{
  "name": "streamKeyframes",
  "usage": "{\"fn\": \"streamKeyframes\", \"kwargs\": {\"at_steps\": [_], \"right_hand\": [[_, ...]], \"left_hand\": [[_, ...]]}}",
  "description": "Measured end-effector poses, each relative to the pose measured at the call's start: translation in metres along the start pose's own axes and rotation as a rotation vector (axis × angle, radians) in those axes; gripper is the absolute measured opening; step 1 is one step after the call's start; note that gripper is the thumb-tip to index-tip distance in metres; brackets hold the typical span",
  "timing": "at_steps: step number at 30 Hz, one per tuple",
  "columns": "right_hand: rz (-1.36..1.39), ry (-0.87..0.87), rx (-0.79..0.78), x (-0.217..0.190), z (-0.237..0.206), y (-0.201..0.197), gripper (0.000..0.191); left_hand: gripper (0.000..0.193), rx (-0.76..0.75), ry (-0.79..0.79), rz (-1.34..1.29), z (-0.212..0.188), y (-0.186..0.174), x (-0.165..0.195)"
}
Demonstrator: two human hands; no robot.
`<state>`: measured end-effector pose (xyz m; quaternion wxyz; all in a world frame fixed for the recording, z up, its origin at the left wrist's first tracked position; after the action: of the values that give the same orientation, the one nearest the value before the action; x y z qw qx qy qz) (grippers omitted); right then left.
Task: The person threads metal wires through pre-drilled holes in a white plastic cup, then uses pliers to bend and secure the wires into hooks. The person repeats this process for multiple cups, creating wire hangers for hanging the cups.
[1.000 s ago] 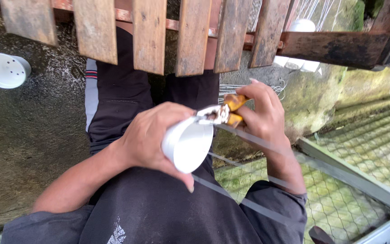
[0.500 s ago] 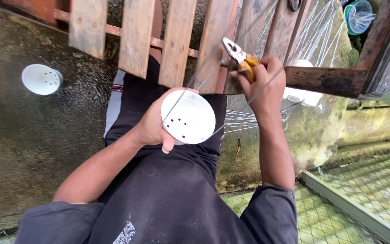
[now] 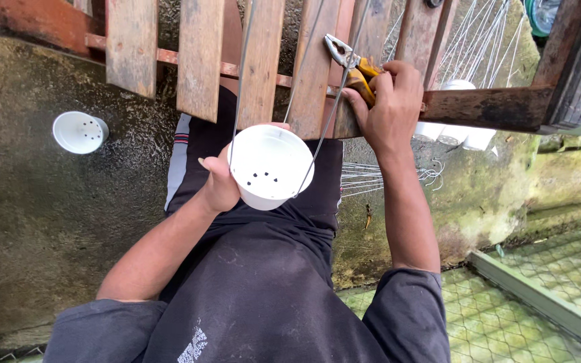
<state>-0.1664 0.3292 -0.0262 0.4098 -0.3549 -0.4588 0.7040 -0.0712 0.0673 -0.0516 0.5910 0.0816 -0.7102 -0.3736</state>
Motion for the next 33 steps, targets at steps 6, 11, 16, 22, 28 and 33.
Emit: {"fn": "streamKeyframes", "kwargs": {"at_steps": [6, 11, 16, 22, 28, 33], "right_hand": [[0.278, 0.043, 0.204, -0.039, -0.014, -0.032, 0.045], [0.963, 0.111, 0.000, -0.093, -0.043, -0.055, 0.061], [1.206, -0.006, -0.017, -0.119, -0.038, -0.063, 0.055], [1.381, 0.009, -0.040, -0.133, -0.041, -0.064, 0.029], [1.116, 0.105, 0.054, -0.131, -0.042, -0.069, 0.030], [0.900, 0.075, 0.102, -0.147, -0.044, -0.071, 0.035]], "left_hand": [[0.126, 0.054, 0.016, 0.080, 0.000, 0.005, 0.003], [0.123, 0.103, 0.019, 0.099, -0.004, 0.018, -0.001], [0.118, 0.003, -0.084, -0.174, -0.009, 0.022, -0.008], [0.097, 0.146, 0.010, 0.082, -0.010, 0.010, -0.002], [0.087, 0.298, 0.292, 0.513, -0.023, 0.027, 0.023], [0.122, 0.160, 0.328, 0.615, -0.024, 0.036, 0.023]]}}
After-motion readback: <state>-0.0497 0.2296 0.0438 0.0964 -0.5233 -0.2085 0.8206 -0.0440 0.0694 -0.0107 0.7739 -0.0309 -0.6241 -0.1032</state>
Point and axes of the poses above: each hand's wrist, its own z-axis towards the middle knuckle, its own y-axis out of the palm, x = y × z, the point moved 4 cm from there along z, towards the middle knuckle
